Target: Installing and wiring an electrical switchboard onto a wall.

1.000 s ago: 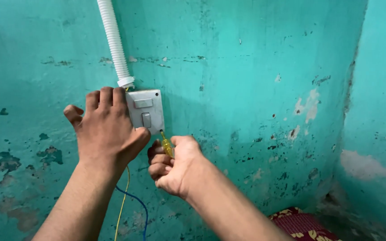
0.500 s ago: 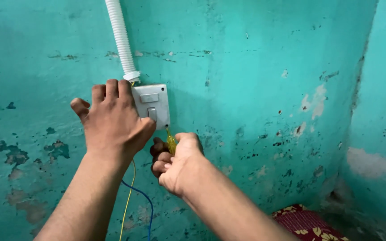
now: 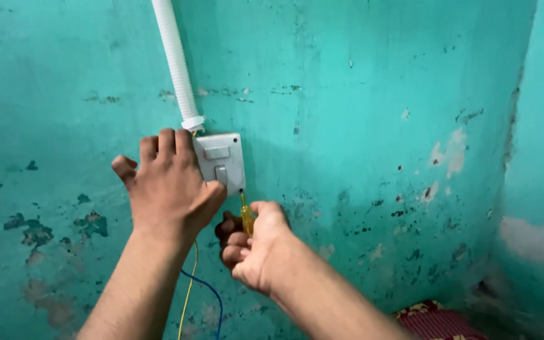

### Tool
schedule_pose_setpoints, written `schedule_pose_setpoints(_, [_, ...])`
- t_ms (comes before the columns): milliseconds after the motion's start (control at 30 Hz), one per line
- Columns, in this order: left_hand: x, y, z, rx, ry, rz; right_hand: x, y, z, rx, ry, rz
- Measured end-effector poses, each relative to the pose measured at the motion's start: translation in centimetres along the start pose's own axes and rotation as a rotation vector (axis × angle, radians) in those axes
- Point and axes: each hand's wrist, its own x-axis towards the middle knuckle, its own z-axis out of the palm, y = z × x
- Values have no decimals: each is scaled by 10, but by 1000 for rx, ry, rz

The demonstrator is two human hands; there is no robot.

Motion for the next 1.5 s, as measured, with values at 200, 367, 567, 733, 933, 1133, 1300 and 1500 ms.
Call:
schedule_pose_setpoints(200, [2,2,-1,-9,-25,-10,17,6,-9,-131,61,-110])
schedule_pose_setpoints(367, [-1,5,-10,15,-81,-18,13,10,-8,-177,22,-119])
schedule_pose_setpoints(567, [0,7,-10,-46,-52,-33,12,4,2,-57,50,-43])
schedule_pose_setpoints(733, [-1,7,-10,-35,-90,-43,11,8,-3,-58,65,-133])
schedule_pose_setpoints(933, [-2,7,-10,-23,-76,-32,1,0,4,12,22,-4])
schedule_pose_setpoints(1133, [-3,4,-2,-12,-29,-5,21,-6,-10,-138,73,-135])
schedule_pose_setpoints(1300, [-3,4,-3,-9,-56,-17,6,-5,-6,-110,30,-82])
schedule_pose_setpoints(1500, [-3,5,-4,-16,-47,-17,2,-10,-4,-68,-61,49])
